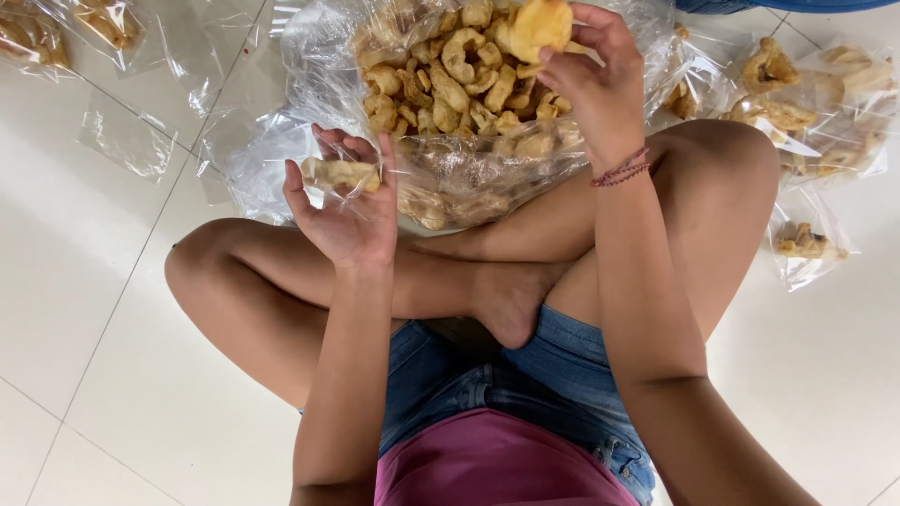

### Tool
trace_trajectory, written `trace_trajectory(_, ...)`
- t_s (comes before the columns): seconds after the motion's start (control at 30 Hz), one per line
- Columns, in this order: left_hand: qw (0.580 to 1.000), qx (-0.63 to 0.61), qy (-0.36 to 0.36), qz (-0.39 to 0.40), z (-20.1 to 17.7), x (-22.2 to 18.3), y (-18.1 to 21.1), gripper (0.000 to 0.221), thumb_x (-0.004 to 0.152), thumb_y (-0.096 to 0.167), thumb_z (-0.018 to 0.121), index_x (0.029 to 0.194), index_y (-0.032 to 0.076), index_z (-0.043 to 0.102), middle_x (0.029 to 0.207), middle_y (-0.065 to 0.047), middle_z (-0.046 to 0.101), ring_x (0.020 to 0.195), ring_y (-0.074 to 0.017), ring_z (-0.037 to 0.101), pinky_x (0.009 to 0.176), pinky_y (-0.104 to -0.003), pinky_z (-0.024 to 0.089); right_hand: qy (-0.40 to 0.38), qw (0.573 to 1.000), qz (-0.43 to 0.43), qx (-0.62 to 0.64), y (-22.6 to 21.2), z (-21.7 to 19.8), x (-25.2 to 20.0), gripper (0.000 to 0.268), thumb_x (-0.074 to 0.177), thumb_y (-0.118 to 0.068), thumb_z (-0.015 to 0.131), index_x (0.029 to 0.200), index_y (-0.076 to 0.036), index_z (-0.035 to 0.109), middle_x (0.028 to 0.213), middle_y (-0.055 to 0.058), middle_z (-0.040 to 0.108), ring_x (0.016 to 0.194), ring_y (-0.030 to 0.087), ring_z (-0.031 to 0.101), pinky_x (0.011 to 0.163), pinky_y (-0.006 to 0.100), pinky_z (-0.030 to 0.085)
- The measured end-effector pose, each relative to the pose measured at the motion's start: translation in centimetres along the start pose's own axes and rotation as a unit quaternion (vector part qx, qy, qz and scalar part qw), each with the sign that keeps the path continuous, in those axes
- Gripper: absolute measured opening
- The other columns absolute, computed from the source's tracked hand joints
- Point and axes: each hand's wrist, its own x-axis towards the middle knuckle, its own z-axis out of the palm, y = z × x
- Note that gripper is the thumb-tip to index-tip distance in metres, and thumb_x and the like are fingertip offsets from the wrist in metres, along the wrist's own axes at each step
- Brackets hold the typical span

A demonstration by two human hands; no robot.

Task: Packing fried snacks into small individual plastic bags while sitting on the floor.

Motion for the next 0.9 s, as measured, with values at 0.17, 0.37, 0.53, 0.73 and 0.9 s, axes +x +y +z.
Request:
trace_trajectory(0.17,1.000,-0.002,0.024,0.005,-0.7,-0.3,-0.3,0.034,0.090,0.032,0.073,0.118,0.012,0.068,0.105,-0.002,0.071,0.100,-0.0197,0.070,0.117,-0.046,0.049,0.030,0.982,0.174,-0.064,1.3,1.9,0.3,0.078,0.094,-0.010,0.080,0.154,-0.012,0.031,0.151,0.021,0.048,0.092,0.014,0.081,0.088,0.023,0.073)
trace_trajectory(0.37,0.999,0.006,0.031,-0.012,-1.1,-0.9,-0.2,0.034,0.092,0.033,0.072,0.121,0.014,0.067,0.109,0.001,0.070,0.101,-0.0177,0.069,0.117,-0.044,0.049,-0.033,0.920,-0.009,-0.390,7.6,7.6,0.9,0.031,0.091,-0.046,0.080,0.108,-0.023,0.068,0.100,-0.005,0.074,0.074,0.006,0.068,0.063,0.022,0.057)
trace_trajectory(0.53,1.000,-0.002,0.003,-0.011,-0.7,-0.8,0.1,0.035,0.092,0.032,0.072,0.122,0.014,0.065,0.111,0.000,0.070,0.104,-0.0192,0.069,0.118,-0.046,0.047,0.011,0.908,-0.094,-0.408,9.1,8.2,1.3,0.023,0.080,-0.031,0.092,0.090,-0.023,0.073,0.099,-0.004,0.062,0.090,0.013,0.065,0.058,0.029,0.060)
trace_trajectory(0.73,0.998,0.044,-0.032,0.011,-0.1,-0.7,0.8,0.035,0.095,0.035,0.070,0.124,0.016,0.067,0.113,0.001,0.071,0.107,-0.0171,0.069,0.120,-0.045,0.047,-0.144,0.976,-0.018,-0.166,-1.3,5.1,-0.1,0.018,0.093,-0.019,0.084,0.105,-0.012,0.073,0.099,0.003,0.077,0.087,0.010,0.074,0.082,0.022,0.065)
trace_trajectory(0.9,0.996,0.068,-0.054,0.012,0.6,-0.6,0.8,0.035,0.095,0.036,0.071,0.125,0.017,0.068,0.114,0.003,0.070,0.109,-0.0145,0.069,0.124,-0.044,0.043,-0.334,0.941,-0.057,0.008,-9.0,2.3,-2.1,0.025,0.093,-0.003,0.079,0.116,-0.002,0.071,0.109,0.013,0.075,0.095,0.017,0.075,0.086,0.024,0.065)
